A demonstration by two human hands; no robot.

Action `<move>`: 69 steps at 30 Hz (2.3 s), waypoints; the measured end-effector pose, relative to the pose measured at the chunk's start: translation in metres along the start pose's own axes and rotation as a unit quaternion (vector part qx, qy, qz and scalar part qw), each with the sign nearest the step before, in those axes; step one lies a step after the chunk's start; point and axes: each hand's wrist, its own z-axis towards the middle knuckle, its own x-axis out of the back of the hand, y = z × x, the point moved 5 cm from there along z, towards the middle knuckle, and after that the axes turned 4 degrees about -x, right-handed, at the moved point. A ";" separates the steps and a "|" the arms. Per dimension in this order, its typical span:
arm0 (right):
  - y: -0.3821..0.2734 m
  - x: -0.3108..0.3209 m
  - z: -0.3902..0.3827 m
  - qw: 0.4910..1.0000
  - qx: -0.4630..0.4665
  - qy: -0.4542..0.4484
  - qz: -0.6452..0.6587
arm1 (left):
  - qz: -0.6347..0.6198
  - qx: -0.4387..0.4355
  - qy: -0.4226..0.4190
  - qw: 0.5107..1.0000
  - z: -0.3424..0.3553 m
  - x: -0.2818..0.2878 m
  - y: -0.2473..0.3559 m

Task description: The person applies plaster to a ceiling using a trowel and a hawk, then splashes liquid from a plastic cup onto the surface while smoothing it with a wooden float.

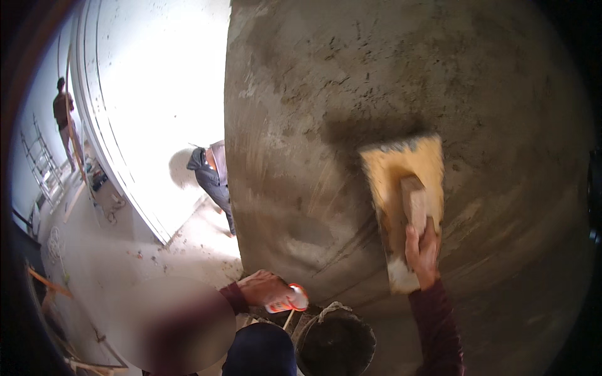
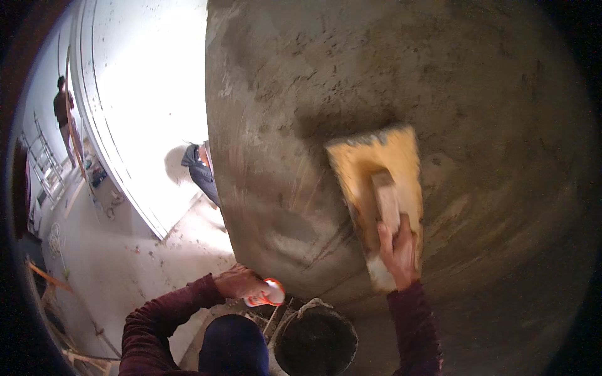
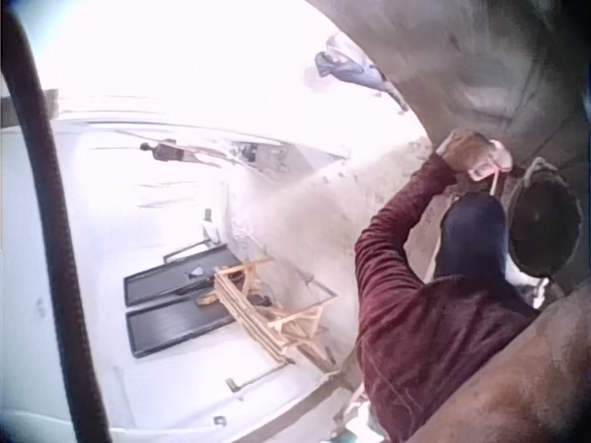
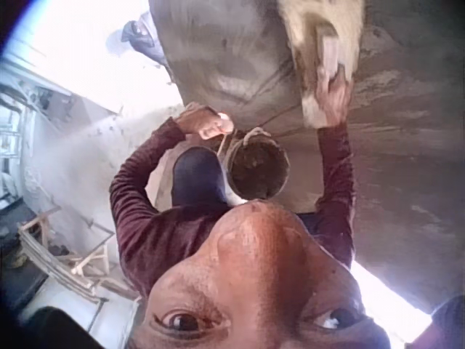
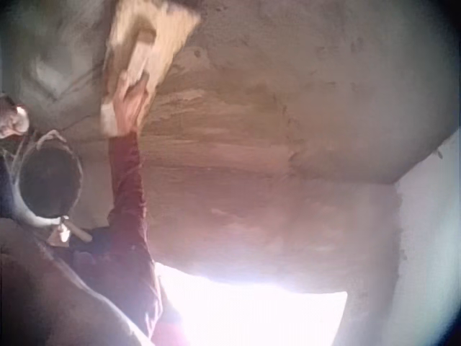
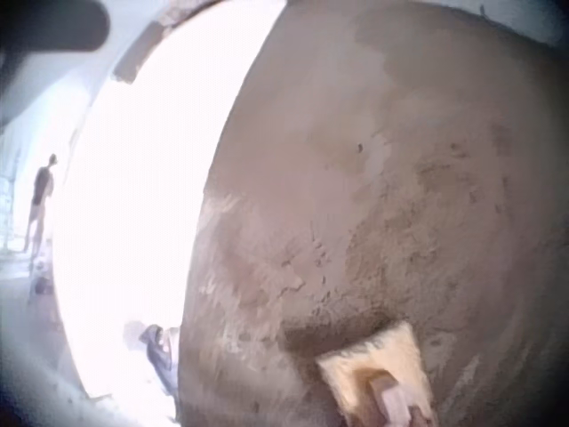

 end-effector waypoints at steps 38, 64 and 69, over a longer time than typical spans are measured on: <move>-0.017 -0.085 0.102 0.924 0.259 -0.154 -0.235 | -0.249 0.128 0.122 0.952 0.006 0.091 -0.020; -0.069 -0.027 0.118 0.874 0.194 -0.189 -0.404 | -0.112 -0.085 -0.085 0.986 0.083 -0.010 0.087; -0.080 -0.070 0.130 0.901 0.312 -0.090 -0.287 | -0.078 -0.104 -0.085 0.988 0.080 -0.016 0.092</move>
